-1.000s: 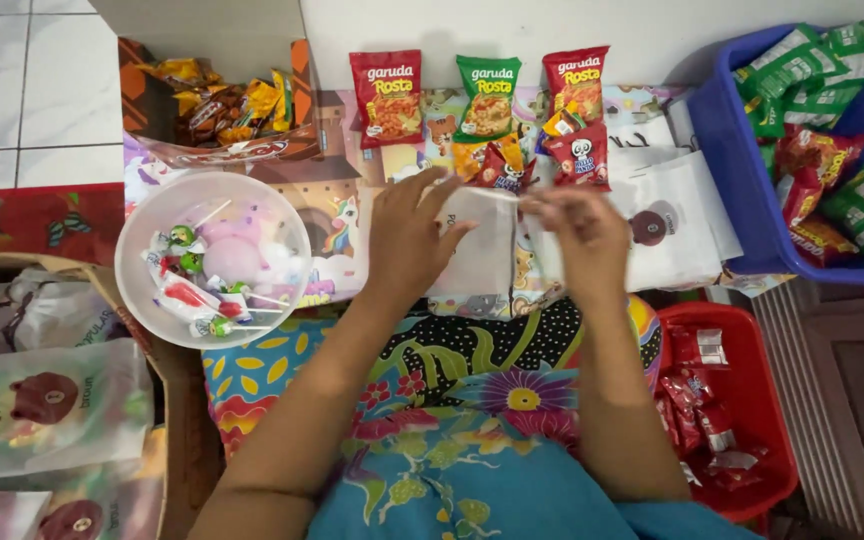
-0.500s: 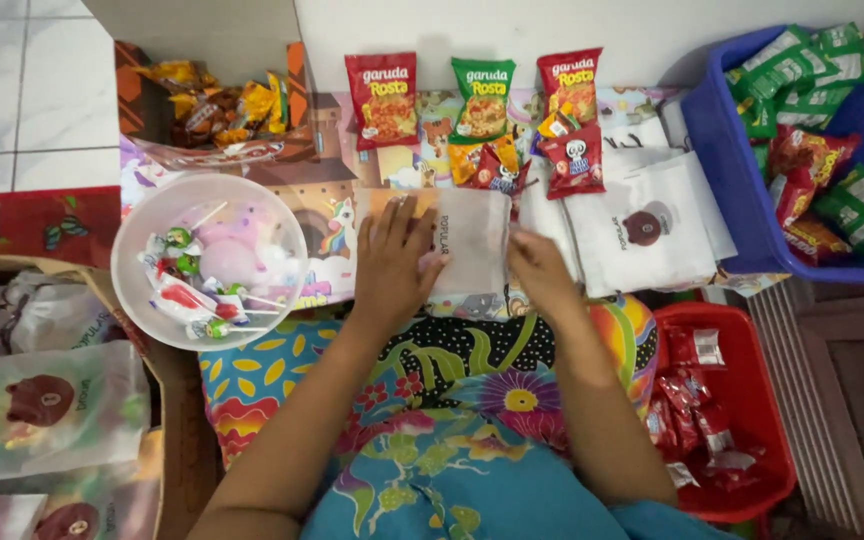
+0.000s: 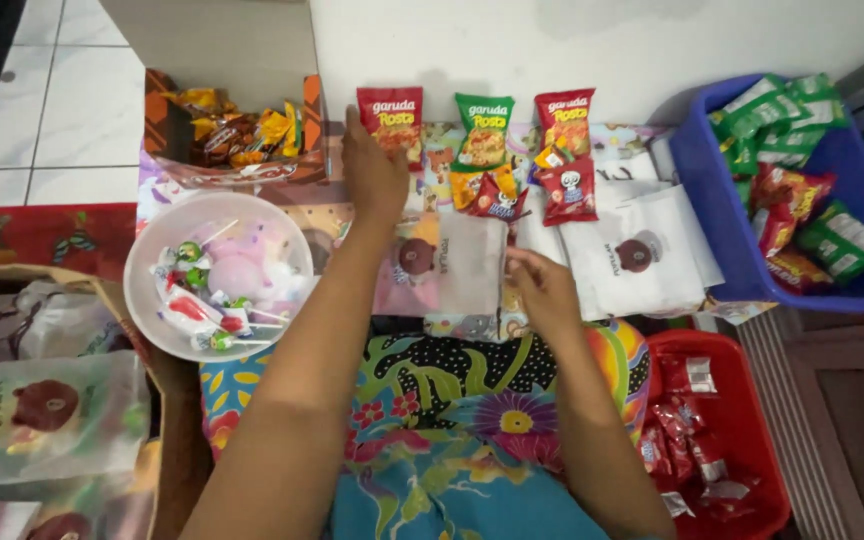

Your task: Packing various small snack items and candies into individual gift bags.

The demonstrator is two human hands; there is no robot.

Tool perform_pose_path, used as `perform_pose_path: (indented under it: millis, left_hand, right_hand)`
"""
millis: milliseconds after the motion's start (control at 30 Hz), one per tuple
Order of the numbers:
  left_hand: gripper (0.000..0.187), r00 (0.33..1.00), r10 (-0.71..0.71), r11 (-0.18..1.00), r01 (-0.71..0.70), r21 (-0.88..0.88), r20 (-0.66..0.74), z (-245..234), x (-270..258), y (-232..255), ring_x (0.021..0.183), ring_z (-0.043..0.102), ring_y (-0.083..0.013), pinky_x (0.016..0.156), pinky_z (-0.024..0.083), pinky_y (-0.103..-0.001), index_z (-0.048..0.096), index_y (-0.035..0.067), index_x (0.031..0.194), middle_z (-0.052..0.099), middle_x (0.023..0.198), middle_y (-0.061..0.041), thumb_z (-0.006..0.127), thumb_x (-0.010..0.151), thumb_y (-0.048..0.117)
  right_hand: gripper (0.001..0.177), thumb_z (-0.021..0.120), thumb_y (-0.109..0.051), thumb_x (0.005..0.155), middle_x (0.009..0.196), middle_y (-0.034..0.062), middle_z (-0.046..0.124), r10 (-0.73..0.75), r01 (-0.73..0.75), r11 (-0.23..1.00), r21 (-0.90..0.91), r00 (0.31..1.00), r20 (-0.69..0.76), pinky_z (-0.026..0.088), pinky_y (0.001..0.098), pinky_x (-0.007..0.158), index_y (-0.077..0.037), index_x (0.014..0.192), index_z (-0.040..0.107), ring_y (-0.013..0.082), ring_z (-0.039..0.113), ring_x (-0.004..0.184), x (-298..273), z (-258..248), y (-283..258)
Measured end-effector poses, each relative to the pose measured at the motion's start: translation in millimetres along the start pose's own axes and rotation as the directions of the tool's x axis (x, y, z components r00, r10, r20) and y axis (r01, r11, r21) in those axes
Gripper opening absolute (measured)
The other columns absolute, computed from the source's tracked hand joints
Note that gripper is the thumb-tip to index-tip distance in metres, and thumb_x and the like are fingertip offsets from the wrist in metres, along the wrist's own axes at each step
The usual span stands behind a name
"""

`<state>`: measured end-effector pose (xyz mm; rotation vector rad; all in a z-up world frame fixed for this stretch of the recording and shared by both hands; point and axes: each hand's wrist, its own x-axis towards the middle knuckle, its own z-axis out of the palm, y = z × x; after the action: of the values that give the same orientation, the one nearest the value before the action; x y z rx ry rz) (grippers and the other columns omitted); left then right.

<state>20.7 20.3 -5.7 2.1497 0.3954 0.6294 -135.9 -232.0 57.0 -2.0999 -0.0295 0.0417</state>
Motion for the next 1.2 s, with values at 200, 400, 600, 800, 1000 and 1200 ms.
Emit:
perform_pose_path:
  millis: [200, 400, 600, 800, 1000, 1200]
  left_hand:
    - [0.081, 0.994, -0.054, 0.94, 0.021, -0.339, -0.091, -6, -8, 22, 0.118, 0.065, -0.0433, 0.103, 0.056, -0.05, 0.041, 0.016, 0.149, 0.064, 0.12, -0.02, 0.072, 0.078, -0.008]
    - [0.058, 0.855, 0.511, 0.713, -0.478, -0.512, -0.087, -67, -50, 57, 0.108, 0.062, -0.0502, 0.094, 0.055, -0.051, 0.058, 0.0, 0.131, 0.058, 0.108, -0.023, 0.076, 0.078, -0.017]
    - [0.065, 0.683, 0.59, 0.786, -0.362, -0.502, 0.43, -105, -105, 110, 0.121, 0.065, -0.0392, 0.105, 0.052, -0.046, 0.057, 0.017, 0.146, 0.063, 0.125, -0.015, 0.077, 0.086, -0.002]
    - [0.081, 0.747, 0.492, 0.861, -0.493, -0.124, 0.446, -116, -115, 64, 0.139, 0.048, -0.0431, 0.116, 0.03, -0.066, 0.045, 0.016, 0.155, 0.052, 0.148, -0.02, 0.085, 0.087, 0.035]
    - [0.086, 0.775, 0.353, 0.875, -0.472, 0.109, 0.525, -120, -145, 36, 0.146, 0.036, -0.0453, 0.119, 0.021, -0.069, 0.041, 0.011, 0.156, 0.042, 0.156, -0.02, 0.076, 0.088, 0.051]
    - [0.092, 0.784, 0.362, 0.876, -0.472, 0.104, 0.505, -109, -153, 23, 0.151, 0.029, -0.042, 0.121, 0.019, -0.066, 0.035, 0.015, 0.16, 0.034, 0.161, -0.017, 0.072, 0.088, 0.059]
  right_hand:
    - [0.028, 0.065, -0.009, 0.094, 0.103, 0.0068, 0.08, 0.01, -0.013, 1.0, -0.028, 0.994, -0.108, 0.057, 0.0383, 0.091, -0.019, 0.116, 0.078, 0.0227, 0.074, 0.099, -13, -21, -19]
    - [0.074, 0.078, -0.01, 0.091, 0.148, 0.0178, 0.051, -0.287, 0.33, 0.878, 0.347, 0.943, -0.17, 0.051, 0.0386, 0.102, -0.01, 0.151, 0.034, 0.03, 0.054, 0.131, -1, -27, -35]
    - [0.042, 0.084, -0.015, 0.09, 0.121, 0.0194, 0.067, -0.375, 0.402, 0.903, 0.149, 0.909, -0.179, 0.059, 0.0413, 0.093, -0.001, 0.126, 0.067, 0.0357, 0.068, 0.114, -5, -31, -73]
    - [0.057, 0.08, 0.001, 0.097, 0.114, 0.0235, 0.065, -0.194, 0.272, 0.958, 0.091, 0.848, -0.494, 0.063, 0.0398, 0.078, -0.017, 0.142, 0.05, 0.0424, 0.071, 0.103, -24, -57, -39]
    - [0.028, 0.081, -0.006, 0.093, 0.102, 0.0131, 0.071, -0.126, 0.126, 0.992, -0.025, 0.91, -0.394, 0.061, 0.0324, 0.075, -0.017, 0.117, 0.072, 0.0242, 0.071, 0.088, -18, -39, 9]
    - [0.022, 0.068, -0.013, 0.1, 0.116, 0.012, 0.07, 0.01, 0.053, 0.943, 0.328, 0.982, -0.189, 0.059, 0.0327, 0.087, -0.014, 0.122, 0.072, 0.0175, 0.063, 0.103, -8, 3, 4]
